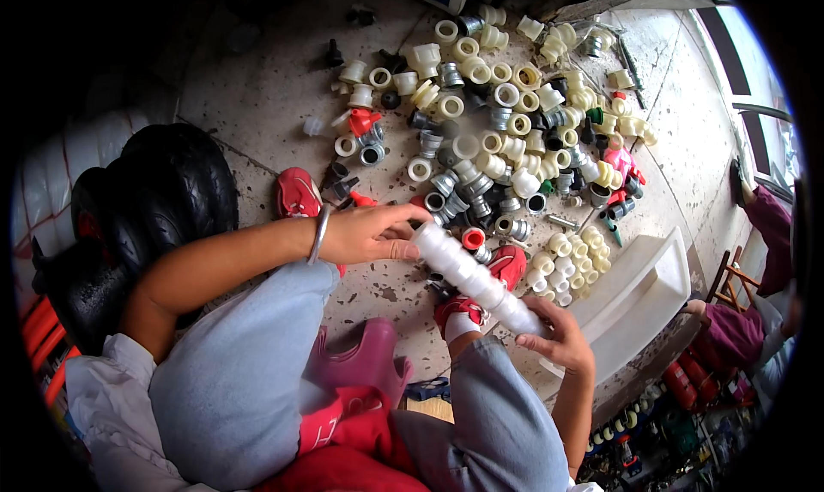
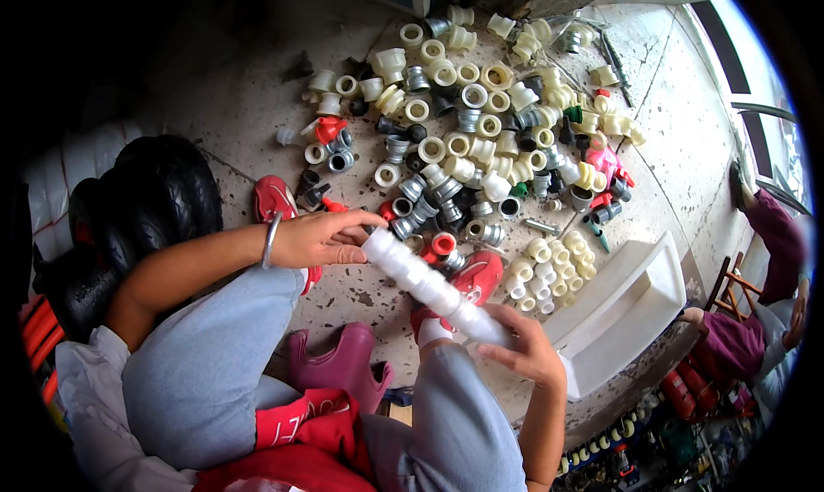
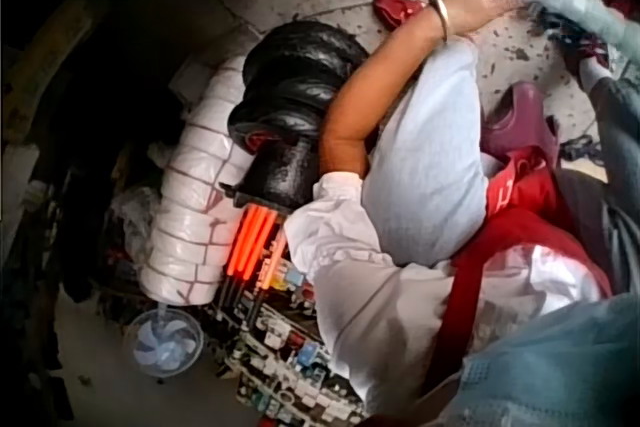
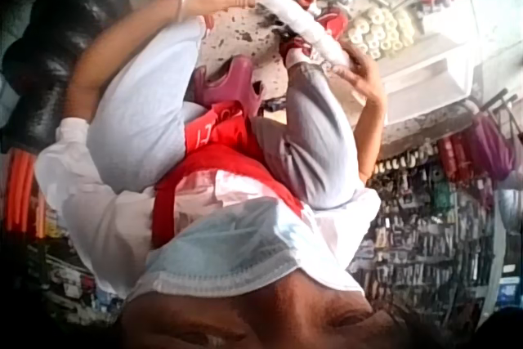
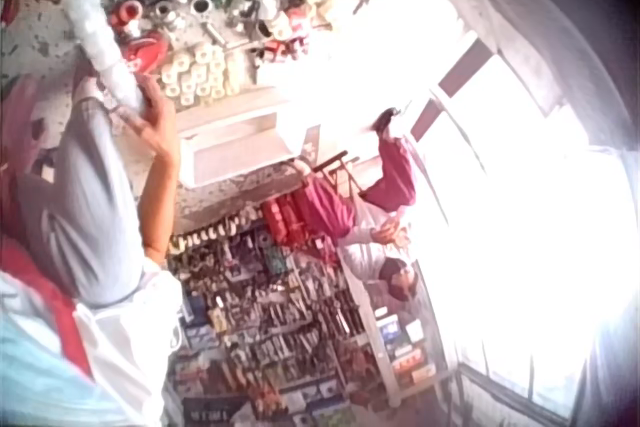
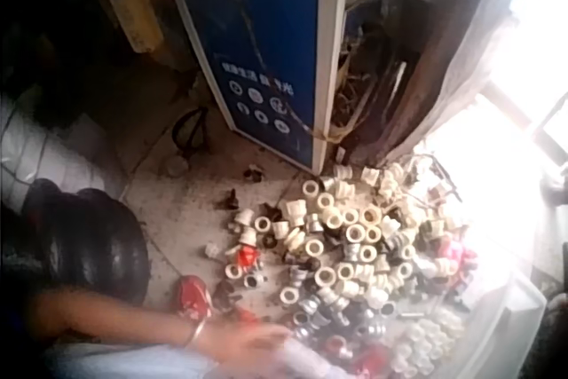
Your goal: The person sits on the floor and assembles various plastic plumbing fittings by hand. They pick up individual pieces from a large pile and screw them together to form a long, segmented chain. The person occasionally pauses to select specific fittings or adjust the alignment of the assembled chain.
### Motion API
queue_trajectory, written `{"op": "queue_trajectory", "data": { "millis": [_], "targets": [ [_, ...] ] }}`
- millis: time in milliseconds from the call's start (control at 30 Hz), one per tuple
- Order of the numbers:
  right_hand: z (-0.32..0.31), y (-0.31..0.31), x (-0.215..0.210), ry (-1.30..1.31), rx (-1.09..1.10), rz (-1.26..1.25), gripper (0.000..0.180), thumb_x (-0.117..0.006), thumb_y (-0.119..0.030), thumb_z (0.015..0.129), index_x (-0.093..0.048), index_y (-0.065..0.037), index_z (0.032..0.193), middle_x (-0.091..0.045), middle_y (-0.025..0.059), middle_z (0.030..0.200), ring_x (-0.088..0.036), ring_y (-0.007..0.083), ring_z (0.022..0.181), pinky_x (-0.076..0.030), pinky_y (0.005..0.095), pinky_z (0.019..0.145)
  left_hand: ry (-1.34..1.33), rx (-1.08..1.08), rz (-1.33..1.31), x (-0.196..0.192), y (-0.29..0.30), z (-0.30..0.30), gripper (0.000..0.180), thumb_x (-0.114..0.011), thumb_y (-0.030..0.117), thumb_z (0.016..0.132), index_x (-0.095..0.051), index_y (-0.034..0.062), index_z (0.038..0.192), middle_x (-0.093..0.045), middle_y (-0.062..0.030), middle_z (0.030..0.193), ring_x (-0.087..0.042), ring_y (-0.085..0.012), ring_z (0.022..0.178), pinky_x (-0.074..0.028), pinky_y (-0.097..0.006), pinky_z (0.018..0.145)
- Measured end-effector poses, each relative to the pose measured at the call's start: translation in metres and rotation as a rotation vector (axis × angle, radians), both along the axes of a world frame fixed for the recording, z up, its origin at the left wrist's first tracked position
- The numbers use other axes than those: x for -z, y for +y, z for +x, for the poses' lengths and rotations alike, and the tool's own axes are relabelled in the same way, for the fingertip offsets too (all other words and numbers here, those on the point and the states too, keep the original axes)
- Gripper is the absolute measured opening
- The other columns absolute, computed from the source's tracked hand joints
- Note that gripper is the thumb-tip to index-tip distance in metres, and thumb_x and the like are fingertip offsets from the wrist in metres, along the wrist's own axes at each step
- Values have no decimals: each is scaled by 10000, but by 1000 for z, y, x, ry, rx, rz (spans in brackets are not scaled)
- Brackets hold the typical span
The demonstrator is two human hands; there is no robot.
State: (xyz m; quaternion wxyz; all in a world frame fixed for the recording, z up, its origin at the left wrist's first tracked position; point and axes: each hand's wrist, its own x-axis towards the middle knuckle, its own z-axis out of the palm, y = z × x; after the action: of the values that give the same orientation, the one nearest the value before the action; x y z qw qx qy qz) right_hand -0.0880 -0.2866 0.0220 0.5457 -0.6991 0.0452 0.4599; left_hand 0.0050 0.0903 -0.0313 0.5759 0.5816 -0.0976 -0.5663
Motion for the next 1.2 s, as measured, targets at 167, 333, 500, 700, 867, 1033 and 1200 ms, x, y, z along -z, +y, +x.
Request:
{"op": "queue_trajectory", "data": {
  "millis": [167, 333, 500, 700, 867, 1033, 1200],
  "targets": [
    [-35, -58, -10, -338, 816, -336, 704, -793, -206, 803, -435, -17, 1379, -636, 113, 1043, -623, 190, 918, -506, 304, 800, -108, -6, 140, 13, 17, 6, 534, -652, 307, 935, -446, 40, 1349, -616, -163, 1169, -636, -213, 1033, -517, -332, 898],
    [-82, -145, 15, -427, 1213, -916, 653, -735, -272, 872, -421, 7, 1371, -629, 124, 1034, -615, 179, 863, -506, 305, 733, -362, -148, 269, 51, 37, 25, 360, -668, 248, 914, -583, 25, 1183, -651, -134, 1066, -645, -199, 980, -527, -332, 875],
    [-157, -214, 85, -158, 1100, -1027, 628, -742, -284, 870, -449, 10, 1341, -646, 100, 882, -609, 175, 670, -486, 297, 566, -337, -193, 350, 62, 52, 47, 382, -655, 237, 924, -542, 33, 1226, -630, -124, 1095, -640, -194, 986, -524, -315, 865],
    [-137, -204, 114, -84, 1017, -994, 553, -710, -264, 886, -488, -22, 1331, -637, 179, 1129, -607, 215, 968, -486, 347, 813, -369, -427, 358, 55, 38, 49, 566, -653, 212, 925, -366, 118, 1405, -516, -170, 1284, -616, -219, 1046, -517, -342, 886],
    [-80, -177, 85, -416, 821, -1073, 460, -658, -167, 919, -507, 2, 1319, -572, 162, 1270, -565, 238, 1134, -451, 322, 955, -512, -549, 266, 2, 28, 58, 494, -618, 108, 929, -418, 89, 1380, -530, -133, 1273, -583, -186, 1090, -477, -322, 943],
    [41, -44, -69, -1108, 701, -556, 419, -661, -32, 895, -532, 21, 1290, -587, 156, 1253, -577, 189, 1056, -457, 277, 912, -1148, -406, 13, -114, 1, 64, 422, -579, 47, 892, -462, -21, 1291, -537, -158, 1176, -541, -177, 961, -445, -323, 934],
    [95, 21, -172, -1914, 70, -353, 384, -649, -46, 890, -540, 45, 1246, -591, 174, 1237, -587, 207, 1039, -486, 306, 855, -1611, -253, -243, -189, 3, 89, 447, -605, 110, 880, -457, -29, 1279, -534, -174, 1161, -532, -181, 936, -449, -324, 892]
  ]
}}
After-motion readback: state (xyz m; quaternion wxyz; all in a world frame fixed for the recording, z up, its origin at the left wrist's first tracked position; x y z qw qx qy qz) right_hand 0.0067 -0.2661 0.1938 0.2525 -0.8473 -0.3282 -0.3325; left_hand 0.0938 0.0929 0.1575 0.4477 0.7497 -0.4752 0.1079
